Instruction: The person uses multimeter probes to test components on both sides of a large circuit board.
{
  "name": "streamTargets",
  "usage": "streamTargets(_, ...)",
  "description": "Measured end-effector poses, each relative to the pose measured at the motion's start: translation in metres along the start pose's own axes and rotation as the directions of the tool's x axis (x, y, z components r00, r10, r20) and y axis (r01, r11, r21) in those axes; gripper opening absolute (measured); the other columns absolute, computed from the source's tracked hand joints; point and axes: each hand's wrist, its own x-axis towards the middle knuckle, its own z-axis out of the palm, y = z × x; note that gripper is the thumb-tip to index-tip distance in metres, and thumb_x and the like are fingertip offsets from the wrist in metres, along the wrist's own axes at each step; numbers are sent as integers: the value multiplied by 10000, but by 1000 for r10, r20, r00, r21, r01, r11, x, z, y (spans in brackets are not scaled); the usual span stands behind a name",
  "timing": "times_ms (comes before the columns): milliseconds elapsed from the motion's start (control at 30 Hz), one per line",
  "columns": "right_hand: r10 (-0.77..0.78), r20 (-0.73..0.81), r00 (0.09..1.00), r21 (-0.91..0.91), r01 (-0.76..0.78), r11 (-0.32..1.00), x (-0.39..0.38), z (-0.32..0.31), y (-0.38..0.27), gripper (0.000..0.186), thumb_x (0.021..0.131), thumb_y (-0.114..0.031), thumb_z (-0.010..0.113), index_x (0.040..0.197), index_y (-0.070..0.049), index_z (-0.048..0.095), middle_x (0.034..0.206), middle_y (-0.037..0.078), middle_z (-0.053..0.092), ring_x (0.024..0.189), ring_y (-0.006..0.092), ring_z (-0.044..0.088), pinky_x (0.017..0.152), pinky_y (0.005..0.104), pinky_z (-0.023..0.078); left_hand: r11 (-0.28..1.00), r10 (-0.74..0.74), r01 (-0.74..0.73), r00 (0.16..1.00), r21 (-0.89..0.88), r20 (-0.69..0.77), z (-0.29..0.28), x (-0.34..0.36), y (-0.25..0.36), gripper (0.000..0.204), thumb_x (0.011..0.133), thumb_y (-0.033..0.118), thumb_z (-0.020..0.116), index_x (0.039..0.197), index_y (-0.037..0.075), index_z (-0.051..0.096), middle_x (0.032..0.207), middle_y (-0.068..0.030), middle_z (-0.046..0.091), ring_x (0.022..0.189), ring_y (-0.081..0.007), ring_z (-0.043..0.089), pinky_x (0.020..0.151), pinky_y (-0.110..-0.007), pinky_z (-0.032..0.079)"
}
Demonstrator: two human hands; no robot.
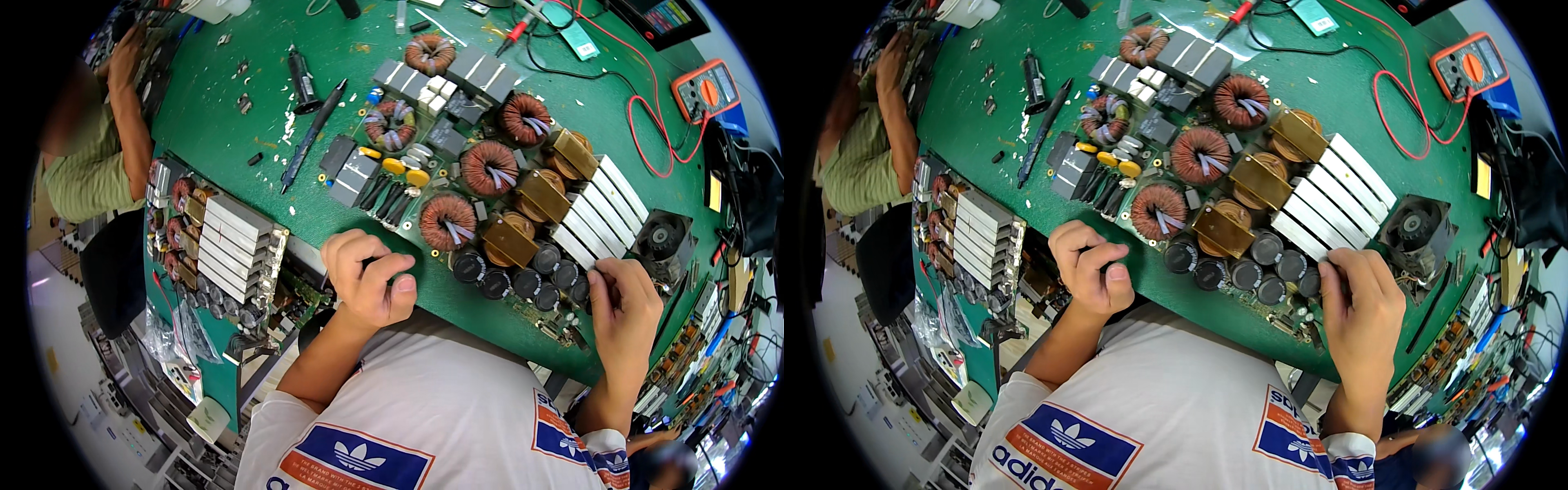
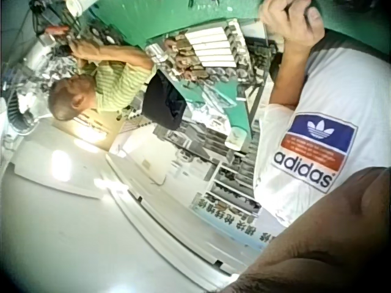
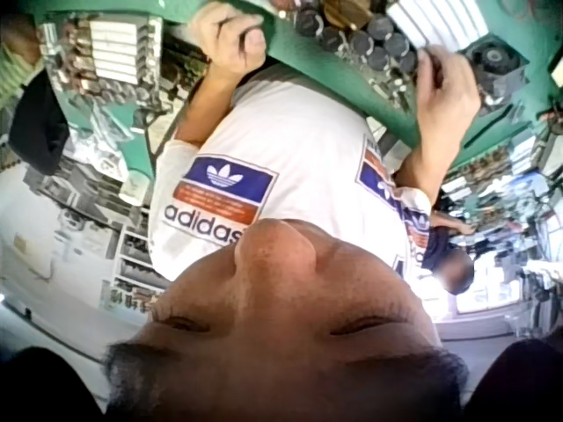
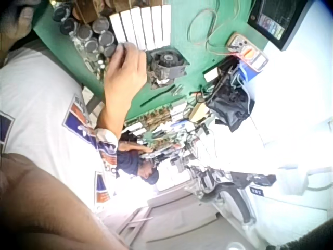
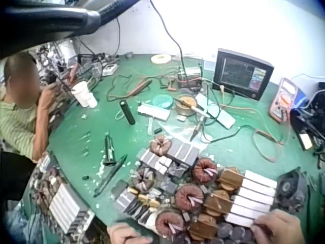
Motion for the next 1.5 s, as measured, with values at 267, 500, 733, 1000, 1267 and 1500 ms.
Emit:
streamTargets(267,22,18,1000,24,-22,999,3,-2,-3,103,810,44,714,886,30,646,728,110,590,573,198,535,541,300,425,997,-32,29,998,69,44,-6,-1,1,256,856,275,642,977,51,619,1120,-184,564,1008,-350,527,877,-453,426)
streamTargets(500,43,-30,999,60,-42,997,1,4,-2,104,813,52,720,892,36,654,717,79,581,589,142,520,541,263,409,988,-128,123,991,98,48,-15,4,4,294,793,146,712,1047,48,602,1201,-192,577,1062,-383,529,913,-465,432)
streamTargets(733,65,-23,998,71,-63,995,1,3,-1,107,808,55,723,886,32,653,717,71,581,596,132,519,543,256,408,994,-97,94,993,53,61,-12,2,-3,252,782,142,698,982,30,595,1144,-176,618,1015,-375,559,888,-462,453)
streamTargets(1000,65,-25,998,75,-63,995,2,5,0,118,798,65,721,884,32,647,714,73,580,594,137,514,546,259,404,993,-114,111,991,42,66,-11,4,-4,272,759,132,701,995,25,616,1116,-175,620,989,-363,565,867,-452,460)
streamTargets(1267,63,-16,998,69,-62,996,1,4,1,130,793,65,724,891,35,644,708,74,571,602,141,514,552,260,402,988,-107,95,990,124,96,-13,6,-2,406,740,142,688,1130,27,695,1111,-157,548,978,-335,539,859,-431,454)
streamTargets(1500,66,-28,997,79,-64,995,2,5,1,126,791,68,725,882,36,644,712,75,576,605,143,518,555,261,406,988,-133,125,987,95,86,-13,8,1,430,726,108,714,1152,54,723,1023,-112,553,955,-298,527,845,-396,440)
